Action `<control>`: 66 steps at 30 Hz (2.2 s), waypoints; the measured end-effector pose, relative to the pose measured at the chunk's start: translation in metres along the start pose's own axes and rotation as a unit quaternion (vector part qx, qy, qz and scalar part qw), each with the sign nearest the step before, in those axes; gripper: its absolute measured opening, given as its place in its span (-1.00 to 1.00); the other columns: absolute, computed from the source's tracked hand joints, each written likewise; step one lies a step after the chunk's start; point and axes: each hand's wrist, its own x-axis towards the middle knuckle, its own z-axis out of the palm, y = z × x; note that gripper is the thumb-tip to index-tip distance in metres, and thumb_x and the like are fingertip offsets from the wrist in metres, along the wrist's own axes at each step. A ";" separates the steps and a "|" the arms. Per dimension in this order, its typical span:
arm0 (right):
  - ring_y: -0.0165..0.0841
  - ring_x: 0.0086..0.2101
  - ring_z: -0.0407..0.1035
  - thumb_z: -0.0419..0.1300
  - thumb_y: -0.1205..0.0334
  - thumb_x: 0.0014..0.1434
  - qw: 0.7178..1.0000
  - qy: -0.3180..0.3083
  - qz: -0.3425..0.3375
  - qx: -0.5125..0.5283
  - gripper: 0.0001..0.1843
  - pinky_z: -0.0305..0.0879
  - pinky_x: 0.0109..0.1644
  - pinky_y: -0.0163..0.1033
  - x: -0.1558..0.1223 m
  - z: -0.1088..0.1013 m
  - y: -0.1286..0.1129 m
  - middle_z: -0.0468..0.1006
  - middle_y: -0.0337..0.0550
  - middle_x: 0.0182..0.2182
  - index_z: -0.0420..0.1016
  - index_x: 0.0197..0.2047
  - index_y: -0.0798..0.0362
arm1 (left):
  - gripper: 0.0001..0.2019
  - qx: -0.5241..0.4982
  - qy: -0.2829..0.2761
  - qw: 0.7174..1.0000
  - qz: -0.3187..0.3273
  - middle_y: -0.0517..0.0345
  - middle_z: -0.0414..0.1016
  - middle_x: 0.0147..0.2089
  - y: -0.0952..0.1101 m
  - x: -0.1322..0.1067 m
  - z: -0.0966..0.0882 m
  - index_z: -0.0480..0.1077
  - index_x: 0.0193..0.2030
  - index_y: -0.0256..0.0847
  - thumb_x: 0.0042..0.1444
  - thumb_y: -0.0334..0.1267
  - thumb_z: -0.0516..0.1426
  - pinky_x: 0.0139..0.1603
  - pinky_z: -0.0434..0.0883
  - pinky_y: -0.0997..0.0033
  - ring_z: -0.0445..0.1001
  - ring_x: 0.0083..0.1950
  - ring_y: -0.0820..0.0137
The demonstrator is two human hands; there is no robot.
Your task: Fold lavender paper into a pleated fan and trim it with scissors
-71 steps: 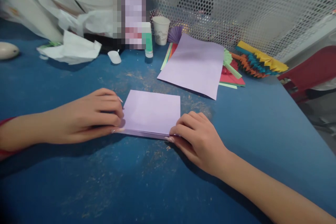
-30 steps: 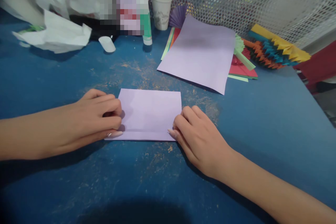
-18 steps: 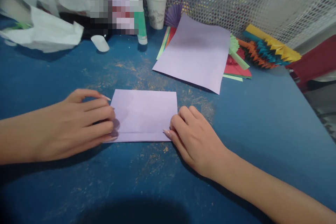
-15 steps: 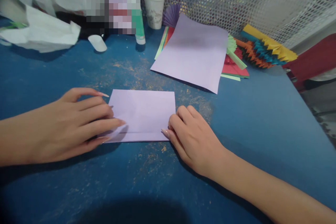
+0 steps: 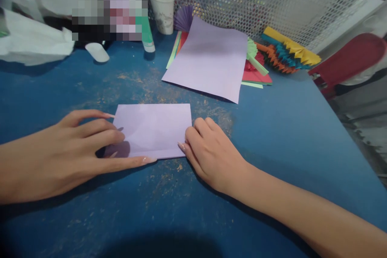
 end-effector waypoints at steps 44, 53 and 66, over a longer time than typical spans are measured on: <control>-0.24 0.43 -0.02 -0.03 -0.03 0.52 0.983 -0.073 -0.165 0.034 -0.34 -0.01 0.49 -0.08 -0.034 -0.001 -0.018 0.11 -0.09 0.45 0.12 0.47 0.25 | -0.51 -0.220 0.054 0.958 -0.174 0.23 0.14 0.51 -0.015 -0.003 0.010 0.16 0.45 0.26 0.43 -0.12 0.06 0.45 0.09 0.04 0.14 0.47 0.11; -0.27 0.26 0.33 -0.05 -0.05 0.52 0.983 -0.015 -0.178 -0.040 -0.43 0.31 0.30 -0.20 -0.028 -0.008 -0.022 0.35 -0.06 0.32 0.37 0.35 0.16 | -0.43 -0.224 0.006 0.965 -0.134 0.31 -0.18 0.60 -0.013 -0.002 0.000 -0.03 0.51 0.30 0.44 -0.05 0.04 0.55 -0.36 -0.26 -0.23 0.61 0.09; -0.37 0.29 0.29 -0.09 0.09 0.55 0.979 -0.021 -0.202 -0.035 -0.54 0.10 0.42 -0.24 -0.016 -0.013 -0.019 0.42 -0.23 0.29 0.46 0.28 0.08 | -0.45 -0.108 0.020 0.990 -0.090 0.25 -0.31 0.63 -0.021 -0.006 0.010 0.00 0.52 0.18 0.45 -0.16 -0.04 0.57 -0.41 -0.09 -0.22 0.61 0.10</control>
